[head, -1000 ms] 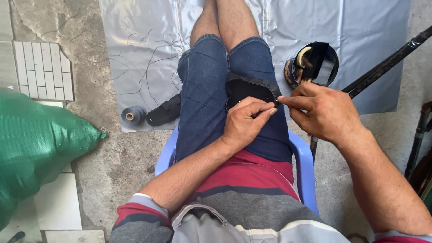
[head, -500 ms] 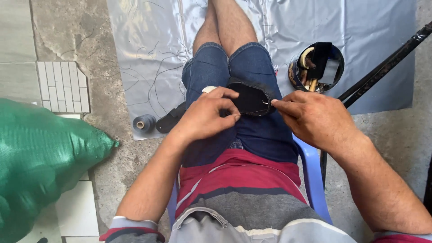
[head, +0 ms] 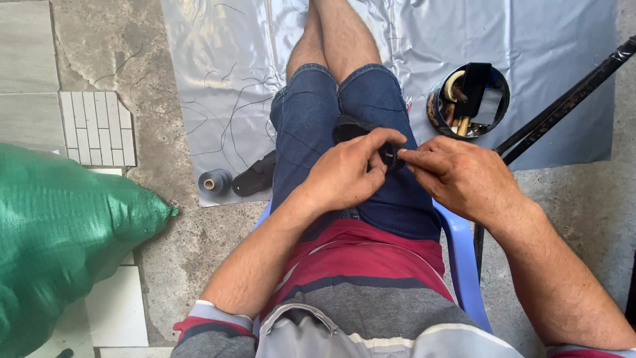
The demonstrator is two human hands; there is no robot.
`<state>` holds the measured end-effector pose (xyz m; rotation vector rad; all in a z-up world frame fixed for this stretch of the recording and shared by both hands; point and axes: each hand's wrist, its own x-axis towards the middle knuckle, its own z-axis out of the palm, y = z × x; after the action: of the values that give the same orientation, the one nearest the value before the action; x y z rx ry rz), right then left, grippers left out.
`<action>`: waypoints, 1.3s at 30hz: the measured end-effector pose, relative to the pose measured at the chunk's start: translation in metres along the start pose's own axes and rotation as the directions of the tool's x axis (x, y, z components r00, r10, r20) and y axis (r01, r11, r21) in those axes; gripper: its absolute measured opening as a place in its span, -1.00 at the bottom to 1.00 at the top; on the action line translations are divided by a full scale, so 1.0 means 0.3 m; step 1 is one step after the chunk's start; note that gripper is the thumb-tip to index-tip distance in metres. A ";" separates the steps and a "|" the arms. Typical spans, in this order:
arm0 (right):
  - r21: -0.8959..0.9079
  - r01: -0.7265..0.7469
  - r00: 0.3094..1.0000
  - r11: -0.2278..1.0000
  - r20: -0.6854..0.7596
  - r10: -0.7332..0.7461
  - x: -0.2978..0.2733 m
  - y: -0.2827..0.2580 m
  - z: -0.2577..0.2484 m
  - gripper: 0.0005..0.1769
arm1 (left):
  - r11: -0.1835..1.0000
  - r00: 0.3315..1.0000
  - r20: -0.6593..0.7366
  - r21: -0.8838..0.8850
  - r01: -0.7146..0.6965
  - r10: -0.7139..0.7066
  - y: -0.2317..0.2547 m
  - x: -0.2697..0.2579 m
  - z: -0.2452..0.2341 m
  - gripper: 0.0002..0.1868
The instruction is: Hand-stitching the sole of a black sandal using a needle and thread.
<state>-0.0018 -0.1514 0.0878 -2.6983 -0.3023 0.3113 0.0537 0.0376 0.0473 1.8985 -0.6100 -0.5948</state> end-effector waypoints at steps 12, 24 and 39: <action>-0.370 -0.226 0.894 0.901 0.289 0.343 -0.023 -0.002 -0.175 -0.45 | 0.878 0.987 0.139 -0.459 0.138 -0.083 -0.118 0.006 0.069 -0.68; 0.879 -0.205 0.945 0.431 0.063 0.321 0.006 0.100 0.180 -0.90 | 0.982 0.965 -0.234 -0.115 -0.150 0.120 -0.110 -0.116 0.074 -0.43; 0.445 0.072 0.990 0.892 -0.138 -0.011 0.073 -0.039 0.099 -0.81 | 0.710 0.940 -0.092 -0.680 0.181 -0.328 -0.079 -0.111 0.064 -0.41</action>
<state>0.0095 -0.1243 0.0624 -2.2369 -0.2161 0.1621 0.0199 0.0548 0.0227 1.3277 0.0358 -0.6692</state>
